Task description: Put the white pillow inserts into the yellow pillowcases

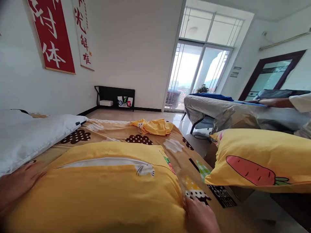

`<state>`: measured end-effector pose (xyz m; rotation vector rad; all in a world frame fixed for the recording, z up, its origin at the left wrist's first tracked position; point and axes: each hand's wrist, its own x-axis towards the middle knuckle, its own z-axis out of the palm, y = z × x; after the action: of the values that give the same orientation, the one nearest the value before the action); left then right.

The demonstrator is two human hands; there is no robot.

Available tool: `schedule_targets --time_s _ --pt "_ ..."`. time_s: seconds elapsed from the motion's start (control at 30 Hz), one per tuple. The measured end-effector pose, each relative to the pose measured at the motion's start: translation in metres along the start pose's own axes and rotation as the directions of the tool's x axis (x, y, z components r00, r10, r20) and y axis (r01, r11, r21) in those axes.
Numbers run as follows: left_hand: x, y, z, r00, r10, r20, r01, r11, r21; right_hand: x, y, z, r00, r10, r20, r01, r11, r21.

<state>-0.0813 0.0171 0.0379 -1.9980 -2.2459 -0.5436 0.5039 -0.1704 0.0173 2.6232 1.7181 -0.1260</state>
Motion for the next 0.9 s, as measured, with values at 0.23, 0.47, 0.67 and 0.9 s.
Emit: schedule_targets --time_s 0.23,0.47,0.67,0.9 --pt "0.036 0.178 -0.168 0.756 0.394 -0.522 -0.504 0.86 -0.082 0.056 -0.073 -0.202 0.491 -0.226 -0.841 0.259 0.96 -0.107" --pt "0.047 0.232 0.001 0.917 0.394 0.069 -0.379 0.911 -0.162 0.126 -0.184 -0.073 0.958 -0.199 -0.206 0.236 0.956 0.173" --pt "0.056 0.209 0.065 0.86 0.426 0.28 -0.393 0.904 -0.167 0.133 -0.166 -0.031 0.972 -0.205 -0.115 0.224 0.958 0.18" --pt "0.06 0.206 0.061 0.881 0.401 0.252 -0.374 0.915 -0.15 0.121 -0.164 -0.101 0.907 -0.422 0.015 0.419 0.904 0.079"
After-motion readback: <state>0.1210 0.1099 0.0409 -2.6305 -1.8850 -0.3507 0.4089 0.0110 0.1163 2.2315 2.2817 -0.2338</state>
